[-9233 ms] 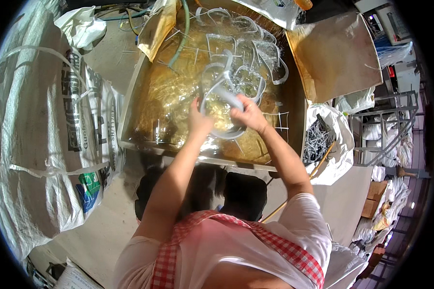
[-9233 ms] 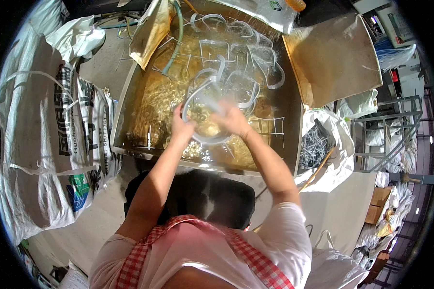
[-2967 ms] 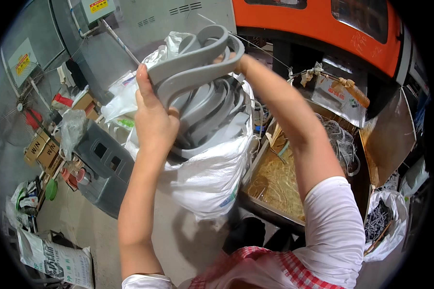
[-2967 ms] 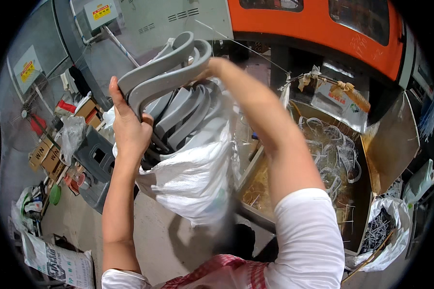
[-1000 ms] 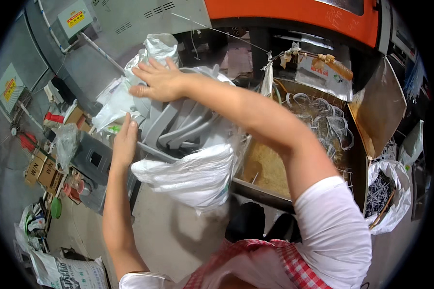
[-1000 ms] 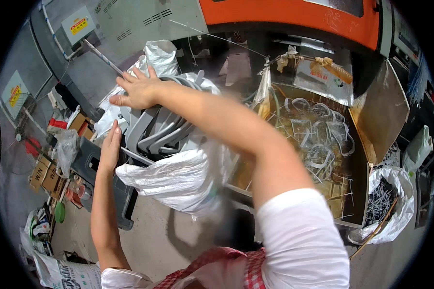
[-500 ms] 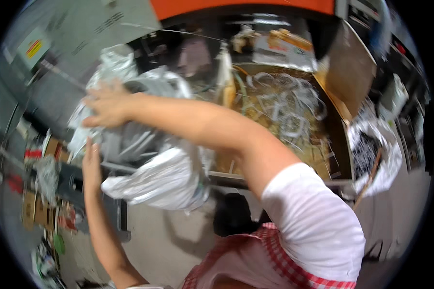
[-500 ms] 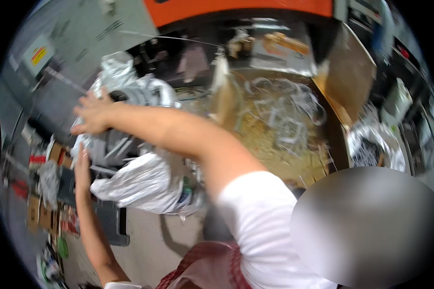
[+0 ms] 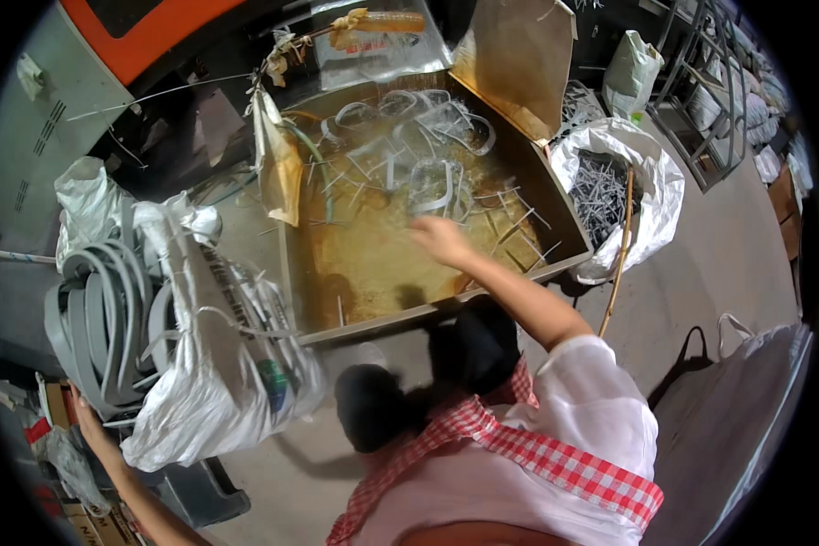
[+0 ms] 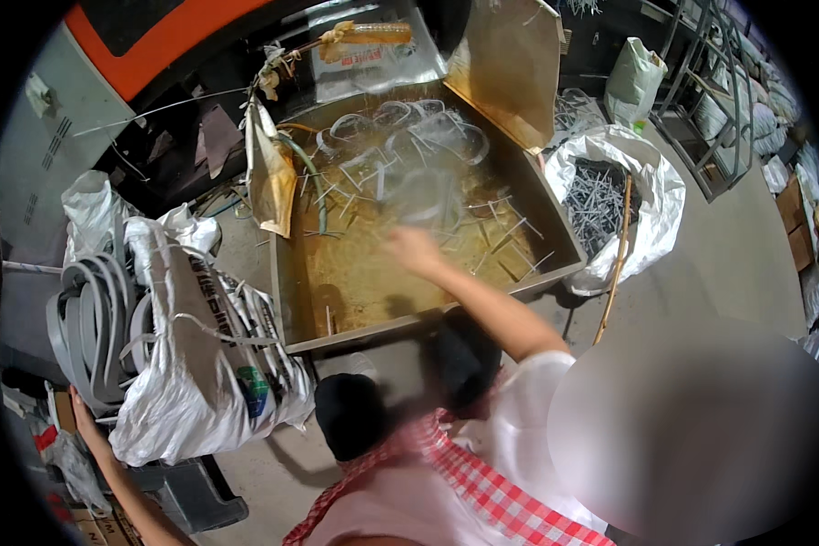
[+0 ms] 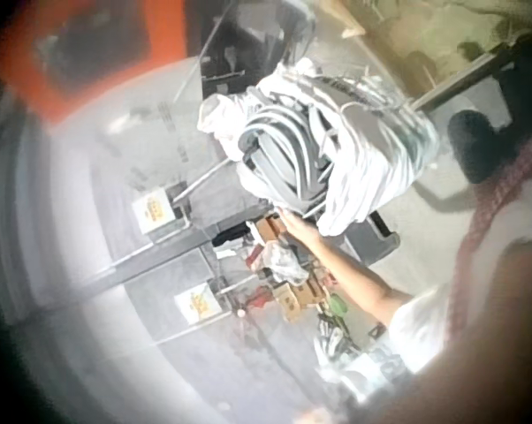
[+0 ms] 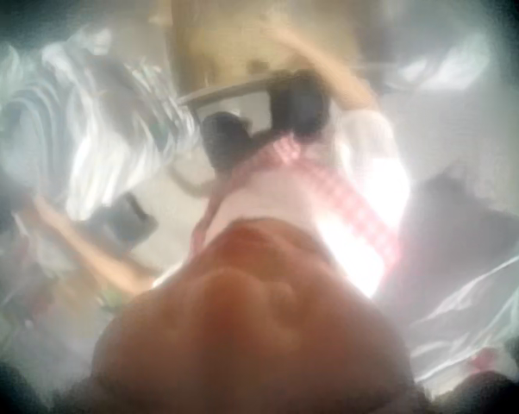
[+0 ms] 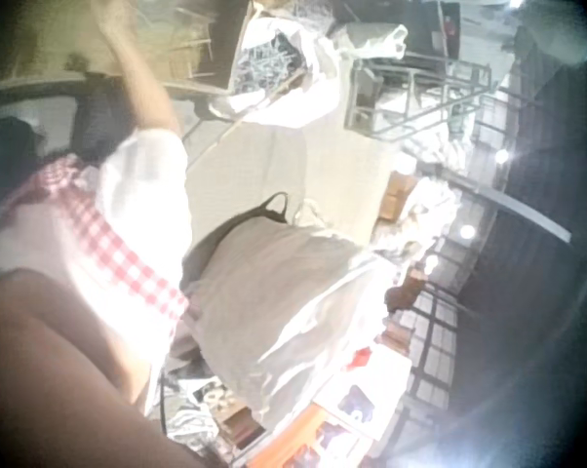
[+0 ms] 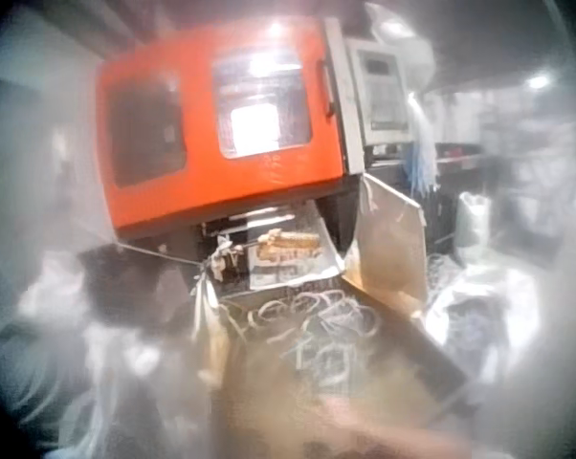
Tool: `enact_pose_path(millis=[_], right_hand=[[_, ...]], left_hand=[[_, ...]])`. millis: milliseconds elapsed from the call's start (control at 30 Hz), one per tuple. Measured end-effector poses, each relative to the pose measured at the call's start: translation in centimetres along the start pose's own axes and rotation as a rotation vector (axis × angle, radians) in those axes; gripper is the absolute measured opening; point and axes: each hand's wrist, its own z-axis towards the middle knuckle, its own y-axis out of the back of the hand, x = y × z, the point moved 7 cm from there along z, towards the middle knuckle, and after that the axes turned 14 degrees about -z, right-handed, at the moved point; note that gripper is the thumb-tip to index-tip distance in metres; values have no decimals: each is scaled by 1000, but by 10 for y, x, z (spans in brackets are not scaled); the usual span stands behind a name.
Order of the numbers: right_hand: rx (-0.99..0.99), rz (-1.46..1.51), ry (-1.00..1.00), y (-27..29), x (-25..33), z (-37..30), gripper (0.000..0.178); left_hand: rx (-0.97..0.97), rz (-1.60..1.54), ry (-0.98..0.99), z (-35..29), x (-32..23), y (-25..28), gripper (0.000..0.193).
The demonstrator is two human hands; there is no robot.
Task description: The person takes plastic parts from a bag, immerses them in a water bath using a wooden stick, rinses them by hand, and places them back into a collection bag.
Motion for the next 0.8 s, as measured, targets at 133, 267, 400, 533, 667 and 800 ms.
enact_pose_path(millis=[133,267,400,533,667,800], right_hand=[[-80,159,-231,-3,-145,-26,29],[-431,-281,-347,44,-220,-63,30],[-503,-557,-719,77,-307,-136,45],[-359,-760,-1159,95,-357,-223,66],[-180,-301,-1407,57,-419,-288,78],[-231,-470,-1370,58,-395,-281,74]], left_hand=[[-38,-127,80,6,17,11,53],[10,-9,41,11,25,35,50],[83,157,-4,19,41,68,48],[64,179,19,22,47,65,48],[59,226,30,21,56,63,48],[72,320,12,17,58,84,48]])
